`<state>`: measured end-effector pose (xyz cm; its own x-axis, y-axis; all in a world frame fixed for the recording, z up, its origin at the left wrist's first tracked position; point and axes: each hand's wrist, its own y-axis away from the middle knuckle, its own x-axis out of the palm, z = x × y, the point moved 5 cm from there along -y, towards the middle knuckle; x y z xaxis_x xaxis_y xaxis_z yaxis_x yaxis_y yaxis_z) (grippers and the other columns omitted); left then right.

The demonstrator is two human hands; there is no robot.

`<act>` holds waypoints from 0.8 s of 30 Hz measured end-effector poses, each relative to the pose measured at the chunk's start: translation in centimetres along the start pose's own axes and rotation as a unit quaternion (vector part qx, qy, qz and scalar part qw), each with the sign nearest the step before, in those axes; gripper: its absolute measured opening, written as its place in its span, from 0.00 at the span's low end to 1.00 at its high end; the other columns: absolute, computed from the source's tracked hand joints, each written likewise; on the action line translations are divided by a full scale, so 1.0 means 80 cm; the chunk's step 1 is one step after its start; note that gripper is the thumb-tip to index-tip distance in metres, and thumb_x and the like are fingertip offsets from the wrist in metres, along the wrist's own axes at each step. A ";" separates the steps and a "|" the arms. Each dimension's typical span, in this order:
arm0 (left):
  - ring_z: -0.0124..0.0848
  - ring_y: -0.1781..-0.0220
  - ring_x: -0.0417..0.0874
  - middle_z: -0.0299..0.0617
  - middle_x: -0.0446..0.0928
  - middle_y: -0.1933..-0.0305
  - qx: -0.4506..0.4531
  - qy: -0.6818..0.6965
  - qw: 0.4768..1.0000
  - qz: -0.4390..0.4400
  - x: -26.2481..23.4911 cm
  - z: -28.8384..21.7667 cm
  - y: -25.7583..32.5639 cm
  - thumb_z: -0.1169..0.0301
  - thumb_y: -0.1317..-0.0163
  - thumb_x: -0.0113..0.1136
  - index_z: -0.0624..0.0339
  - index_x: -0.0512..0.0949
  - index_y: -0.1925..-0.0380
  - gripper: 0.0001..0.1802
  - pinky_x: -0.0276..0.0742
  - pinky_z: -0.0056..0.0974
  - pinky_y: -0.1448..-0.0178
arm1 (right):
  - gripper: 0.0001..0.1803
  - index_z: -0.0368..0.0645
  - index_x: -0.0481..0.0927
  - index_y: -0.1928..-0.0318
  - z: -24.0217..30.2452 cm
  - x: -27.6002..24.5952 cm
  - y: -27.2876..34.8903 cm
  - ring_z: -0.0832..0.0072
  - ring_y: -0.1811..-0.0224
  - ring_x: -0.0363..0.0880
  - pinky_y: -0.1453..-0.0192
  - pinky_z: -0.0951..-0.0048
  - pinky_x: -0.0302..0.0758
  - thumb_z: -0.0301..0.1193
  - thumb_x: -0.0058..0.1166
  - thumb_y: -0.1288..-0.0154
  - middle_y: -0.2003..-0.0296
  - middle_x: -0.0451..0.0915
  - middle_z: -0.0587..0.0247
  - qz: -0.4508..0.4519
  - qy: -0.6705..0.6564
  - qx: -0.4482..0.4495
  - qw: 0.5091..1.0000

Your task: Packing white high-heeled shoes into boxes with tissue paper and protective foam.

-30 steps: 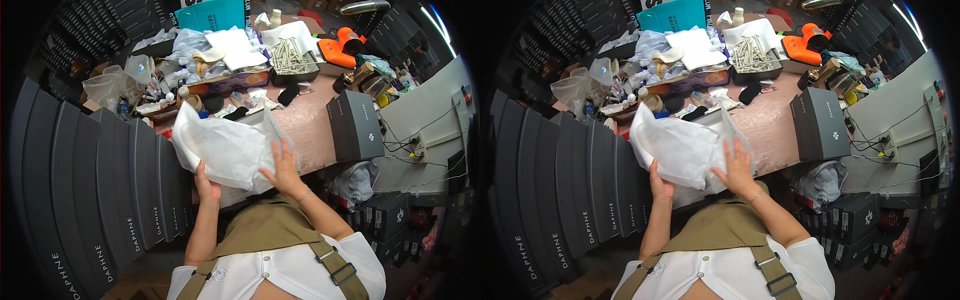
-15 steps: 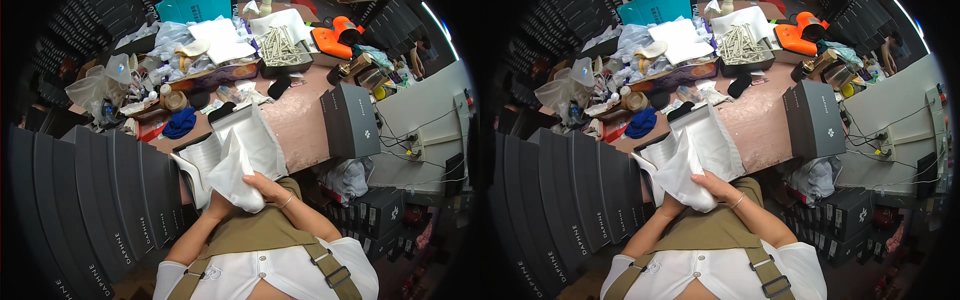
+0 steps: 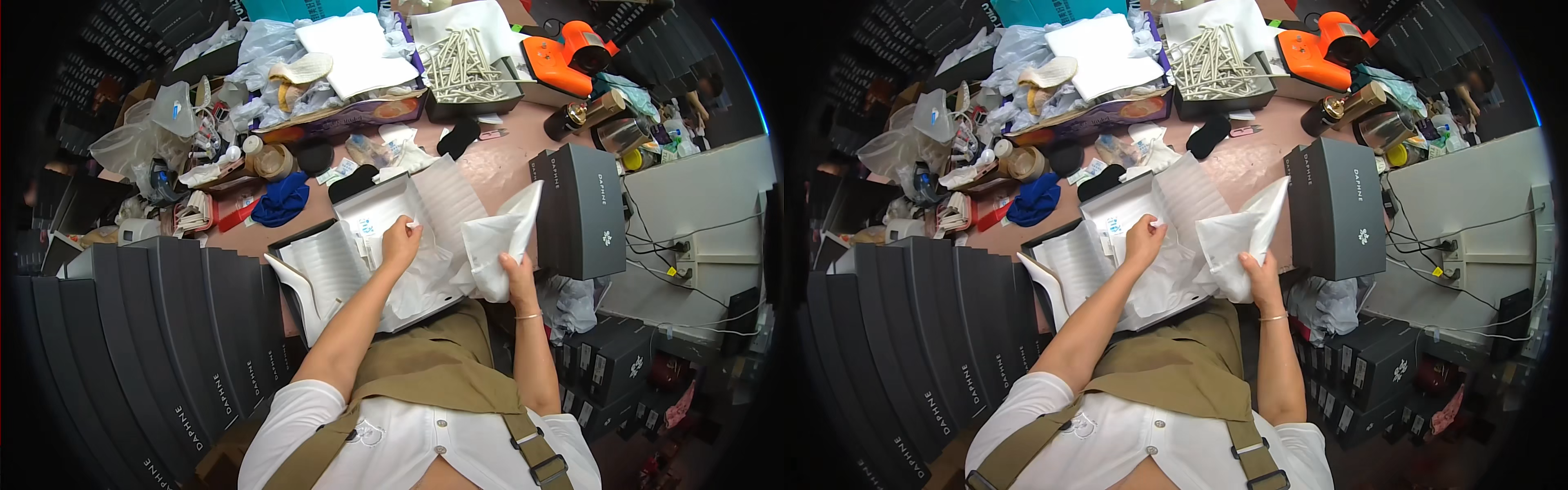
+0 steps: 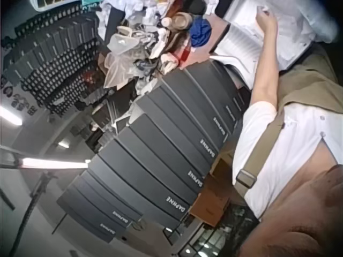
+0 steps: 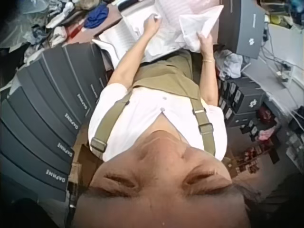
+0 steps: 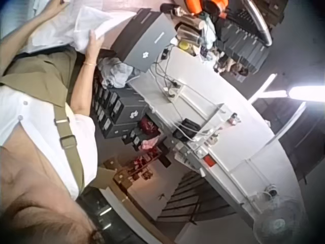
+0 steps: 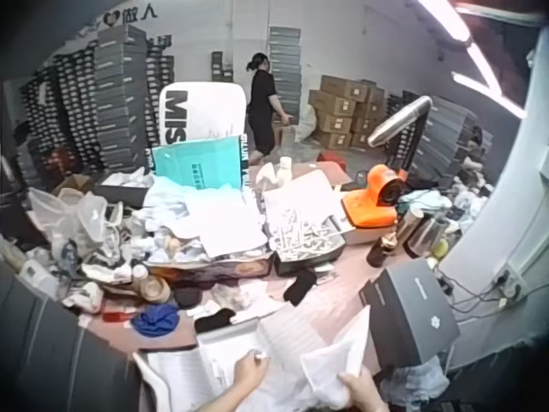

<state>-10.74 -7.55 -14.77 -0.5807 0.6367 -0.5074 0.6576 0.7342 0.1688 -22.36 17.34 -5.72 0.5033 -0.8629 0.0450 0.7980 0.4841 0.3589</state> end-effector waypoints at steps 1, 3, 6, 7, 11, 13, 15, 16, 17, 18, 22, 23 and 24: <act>0.37 0.75 0.81 0.45 0.79 0.77 0.023 0.022 0.999 -0.013 -0.030 -0.024 0.003 0.63 0.44 0.64 0.62 0.76 0.65 0.14 0.76 0.39 0.67 | 0.32 0.31 0.68 0.42 0.033 0.001 0.013 0.68 0.49 0.77 0.45 0.69 0.74 0.37 0.59 0.44 0.51 0.77 0.56 -0.025 0.019 -0.063 0.998; 0.32 0.77 0.79 0.42 0.77 0.78 0.057 0.045 0.996 -0.053 -0.117 -0.068 0.011 0.66 0.44 0.64 0.62 0.75 0.68 0.12 0.74 0.36 0.69 | 0.32 0.31 0.68 0.42 0.089 0.017 0.047 0.67 0.47 0.76 0.44 0.67 0.73 0.35 0.59 0.44 0.50 0.76 0.55 -0.005 -0.010 -0.126 0.992; 0.29 0.78 0.77 0.40 0.77 0.78 0.101 0.090 0.983 -0.125 -0.241 -0.143 -0.004 0.70 0.44 0.63 0.62 0.76 0.67 0.08 0.74 0.35 0.70 | 0.32 0.34 0.69 0.42 0.133 0.073 0.083 0.66 0.48 0.77 0.41 0.61 0.74 0.25 0.60 0.50 0.50 0.77 0.55 -0.008 -0.148 -0.123 0.981; 0.30 0.76 0.78 0.41 0.78 0.75 0.119 0.083 0.977 -0.153 -0.274 -0.169 0.004 0.73 0.44 0.61 0.63 0.76 0.66 0.07 0.74 0.35 0.68 | 0.31 0.36 0.70 0.43 0.134 0.101 0.085 0.67 0.49 0.76 0.42 0.64 0.73 0.24 0.60 0.51 0.51 0.76 0.58 0.068 -0.016 -0.154 0.986; 0.38 0.65 0.80 0.48 0.78 0.61 0.218 0.001 0.945 -0.244 -0.364 -0.200 0.053 0.81 0.45 0.54 0.64 0.78 0.58 0.14 0.75 0.37 0.59 | 0.34 0.36 0.68 0.41 0.069 0.214 0.054 0.57 0.44 0.69 0.40 0.61 0.67 0.34 0.62 0.49 0.46 0.70 0.46 0.239 0.238 -0.204 0.919; 0.43 0.64 0.79 0.48 0.77 0.63 0.227 -0.026 0.937 -0.265 -0.382 -0.193 0.082 0.80 0.47 0.56 0.64 0.78 0.59 0.13 0.75 0.39 0.60 | 0.37 0.36 0.66 0.39 -0.055 0.212 0.015 0.53 0.43 0.69 0.39 0.60 0.67 0.35 0.63 0.49 0.44 0.69 0.44 0.224 0.464 -0.183 0.837; 0.43 0.63 0.80 0.47 0.77 0.64 0.239 -0.060 0.923 -0.295 -0.400 -0.165 0.114 0.80 0.48 0.59 0.63 0.78 0.61 0.12 0.75 0.40 0.61 | 0.39 0.39 0.64 0.36 -0.092 0.217 0.025 0.47 0.42 0.69 0.41 0.57 0.68 0.34 0.63 0.49 0.41 0.67 0.41 0.152 0.620 -0.247 0.729; 0.43 0.64 0.80 0.46 0.76 0.62 0.201 -0.058 0.931 -0.298 -0.410 -0.153 0.133 0.79 0.49 0.60 0.63 0.78 0.62 0.12 0.76 0.40 0.61 | 0.38 0.39 0.65 0.37 -0.057 0.246 0.035 0.48 0.43 0.69 0.41 0.57 0.68 0.33 0.63 0.49 0.42 0.68 0.42 0.157 0.578 -0.321 0.734; 0.44 0.62 0.79 0.47 0.75 0.60 0.184 -0.057 0.928 -0.320 -0.420 -0.142 0.149 0.79 0.49 0.60 0.63 0.77 0.63 0.11 0.76 0.41 0.59 | 0.37 0.39 0.66 0.37 -0.002 0.271 0.064 0.49 0.44 0.70 0.41 0.57 0.69 0.33 0.63 0.49 0.42 0.68 0.43 0.164 0.535 -0.381 0.736; 0.45 0.61 0.79 0.48 0.74 0.58 0.170 -0.053 0.927 -0.329 -0.426 -0.133 0.165 0.79 0.49 0.61 0.64 0.77 0.64 0.11 0.76 0.41 0.57 | 0.36 0.40 0.67 0.38 0.033 0.290 0.095 0.50 0.44 0.71 0.42 0.57 0.69 0.32 0.63 0.48 0.43 0.69 0.44 0.160 0.492 -0.430 0.740; 0.47 0.57 0.76 0.51 0.72 0.56 0.208 -0.093 0.903 -0.364 -0.429 -0.117 0.188 0.77 0.49 0.63 0.64 0.76 0.66 0.10 0.75 0.43 0.53 | 0.34 0.47 0.69 0.40 -0.035 0.416 0.174 0.57 0.53 0.78 0.52 0.62 0.78 0.32 0.65 0.50 0.39 0.68 0.48 0.446 0.512 -0.403 0.614; 0.47 0.56 0.76 0.51 0.72 0.56 0.204 -0.092 0.900 -0.373 -0.432 -0.117 0.194 0.76 0.50 0.64 0.64 0.76 0.66 0.10 0.74 0.44 0.53 | 0.39 0.51 0.66 0.35 -0.067 0.439 0.185 0.58 0.55 0.79 0.55 0.62 0.80 0.35 0.66 0.49 0.34 0.61 0.47 0.481 0.553 -0.380 0.564; 0.48 0.55 0.76 0.52 0.72 0.56 0.199 -0.090 0.898 -0.382 -0.433 -0.115 0.200 0.76 0.50 0.64 0.64 0.76 0.67 0.10 0.74 0.44 0.52 | 0.45 0.54 0.61 0.32 -0.098 0.453 0.192 0.58 0.57 0.80 0.56 0.60 0.80 0.37 0.68 0.51 0.31 0.56 0.46 0.491 0.609 -0.371 0.500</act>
<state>15.45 -15.67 13.26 -0.8722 -0.0916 -0.4805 0.2403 0.7754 -0.5840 10.71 -5.41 -5.86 0.2413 0.3539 -0.9036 -0.3565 0.8984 0.2566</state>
